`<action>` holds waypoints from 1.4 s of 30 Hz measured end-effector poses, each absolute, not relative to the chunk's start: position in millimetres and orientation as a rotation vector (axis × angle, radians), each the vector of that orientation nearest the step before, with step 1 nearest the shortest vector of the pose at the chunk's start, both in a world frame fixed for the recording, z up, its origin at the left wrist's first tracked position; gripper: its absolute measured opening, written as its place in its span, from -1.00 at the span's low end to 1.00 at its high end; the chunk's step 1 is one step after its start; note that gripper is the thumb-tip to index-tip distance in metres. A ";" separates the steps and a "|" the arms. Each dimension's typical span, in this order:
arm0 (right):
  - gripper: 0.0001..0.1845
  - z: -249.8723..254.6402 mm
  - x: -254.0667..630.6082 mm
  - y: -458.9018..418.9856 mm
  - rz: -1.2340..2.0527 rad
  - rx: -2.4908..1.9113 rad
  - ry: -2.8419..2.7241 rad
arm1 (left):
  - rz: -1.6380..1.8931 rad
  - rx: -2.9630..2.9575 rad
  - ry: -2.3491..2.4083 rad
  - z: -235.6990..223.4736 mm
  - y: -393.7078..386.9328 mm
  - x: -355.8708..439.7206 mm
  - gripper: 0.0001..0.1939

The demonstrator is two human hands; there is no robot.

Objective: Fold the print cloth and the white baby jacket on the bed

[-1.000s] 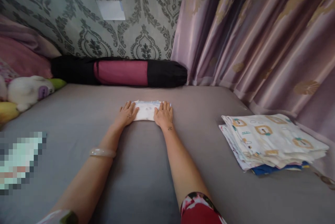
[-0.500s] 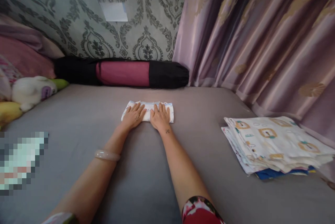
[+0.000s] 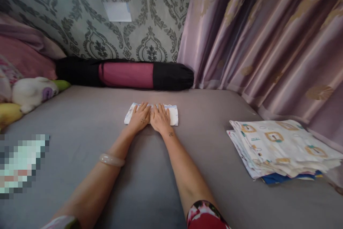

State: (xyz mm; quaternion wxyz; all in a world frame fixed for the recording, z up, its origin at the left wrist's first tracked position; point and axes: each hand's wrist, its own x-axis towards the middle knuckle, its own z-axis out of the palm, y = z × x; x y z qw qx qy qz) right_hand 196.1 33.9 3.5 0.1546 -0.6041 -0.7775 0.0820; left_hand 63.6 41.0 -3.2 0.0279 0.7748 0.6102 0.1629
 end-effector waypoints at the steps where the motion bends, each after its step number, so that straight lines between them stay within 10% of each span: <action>1: -0.43 2.8 194.2 33.3 0.242 -1.709 -2.243 | 0.517 2.368 1.850 -4.2 42.3 63.8 -0.53; 42: -0.45 13.7 126.5 46.9 0.058 -1.629 -2.358 | 1.032 1.541 2.053 -13.5 67.4 -13.5 -0.56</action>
